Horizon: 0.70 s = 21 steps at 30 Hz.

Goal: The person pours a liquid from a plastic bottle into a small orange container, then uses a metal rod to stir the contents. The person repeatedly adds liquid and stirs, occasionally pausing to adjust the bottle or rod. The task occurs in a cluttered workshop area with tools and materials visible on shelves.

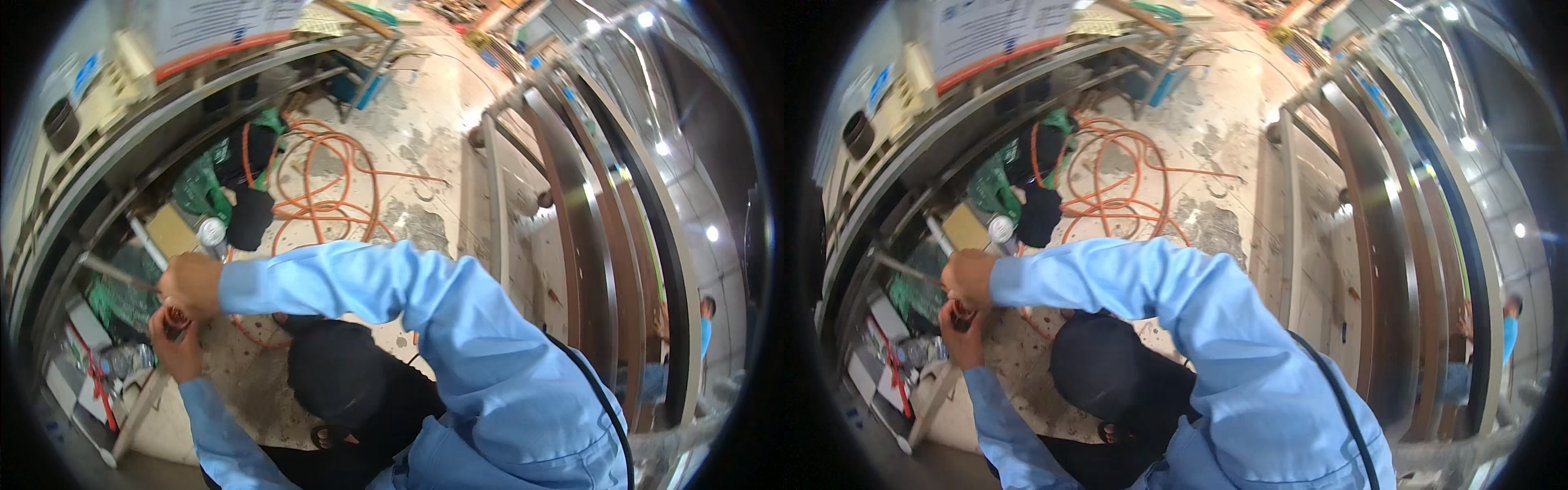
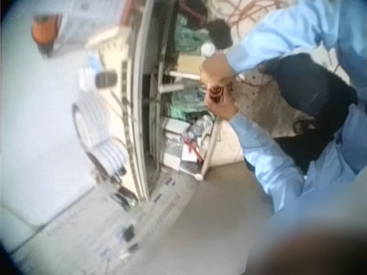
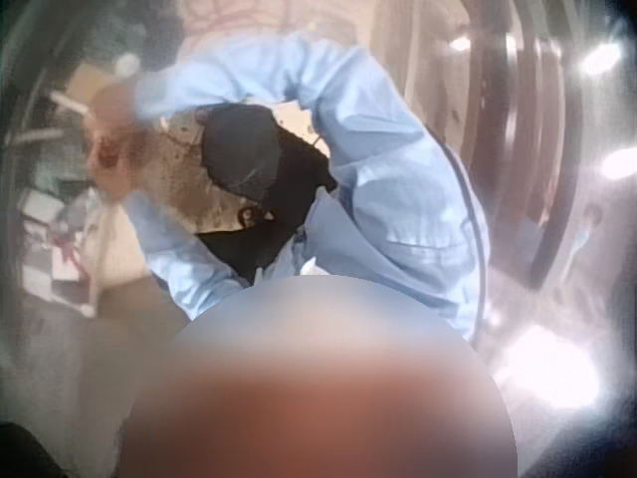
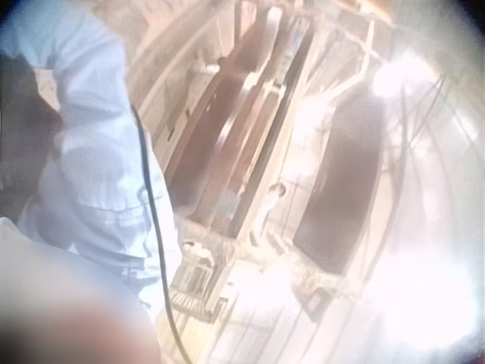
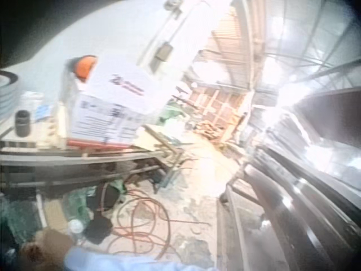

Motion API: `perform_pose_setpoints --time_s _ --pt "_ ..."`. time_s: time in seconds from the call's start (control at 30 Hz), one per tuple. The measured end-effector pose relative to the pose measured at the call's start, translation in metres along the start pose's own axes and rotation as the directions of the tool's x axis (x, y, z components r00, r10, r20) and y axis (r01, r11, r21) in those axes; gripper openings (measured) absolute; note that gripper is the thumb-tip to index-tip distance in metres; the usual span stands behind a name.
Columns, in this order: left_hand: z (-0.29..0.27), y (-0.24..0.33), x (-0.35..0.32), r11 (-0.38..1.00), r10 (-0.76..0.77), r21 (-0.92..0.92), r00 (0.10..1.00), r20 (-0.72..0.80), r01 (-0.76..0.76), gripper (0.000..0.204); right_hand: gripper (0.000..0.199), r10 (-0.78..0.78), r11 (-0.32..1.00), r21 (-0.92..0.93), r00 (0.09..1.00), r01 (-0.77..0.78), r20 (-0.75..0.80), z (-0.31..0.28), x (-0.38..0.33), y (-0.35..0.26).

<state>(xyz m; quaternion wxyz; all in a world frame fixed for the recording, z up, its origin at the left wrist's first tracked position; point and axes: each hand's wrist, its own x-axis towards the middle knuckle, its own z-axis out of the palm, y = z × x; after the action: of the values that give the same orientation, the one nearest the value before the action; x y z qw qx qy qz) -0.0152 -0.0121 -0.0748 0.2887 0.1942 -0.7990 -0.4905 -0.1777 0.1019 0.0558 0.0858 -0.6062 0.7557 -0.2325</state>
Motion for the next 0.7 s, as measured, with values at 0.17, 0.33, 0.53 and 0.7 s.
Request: perform_pose_setpoints --time_s 0.17,0.33,0.53,0.7 --pt "-0.001 -0.013 0.007 0.988 -0.15 -0.038 0.988 0.036 0.152 0.058 0.015 -0.036 0.998 0.049 0.999 0.037 -0.016 -0.011 0.004 -0.02" --pt "0.003 -0.025 0.007 0.993 -0.054 0.108 0.999 0.002 0.054 0.067 0.012 0.023 0.999 -0.029 0.997 -0.026 -0.072 0.008 0.006 -0.014" --pt "0.012 -0.011 -0.001 0.983 -0.069 -0.175 0.994 -0.087 0.053 0.058 0.019 -0.137 0.988 0.064 0.99 0.14 -0.045 -0.001 0.012 -0.007" --pt "0.014 0.033 0.001 0.991 0.077 0.12 0.992 -0.097 -0.065 0.055 0.017 0.037 0.994 0.095 0.991 -0.049 0.127 -0.035 -0.002 -0.005"
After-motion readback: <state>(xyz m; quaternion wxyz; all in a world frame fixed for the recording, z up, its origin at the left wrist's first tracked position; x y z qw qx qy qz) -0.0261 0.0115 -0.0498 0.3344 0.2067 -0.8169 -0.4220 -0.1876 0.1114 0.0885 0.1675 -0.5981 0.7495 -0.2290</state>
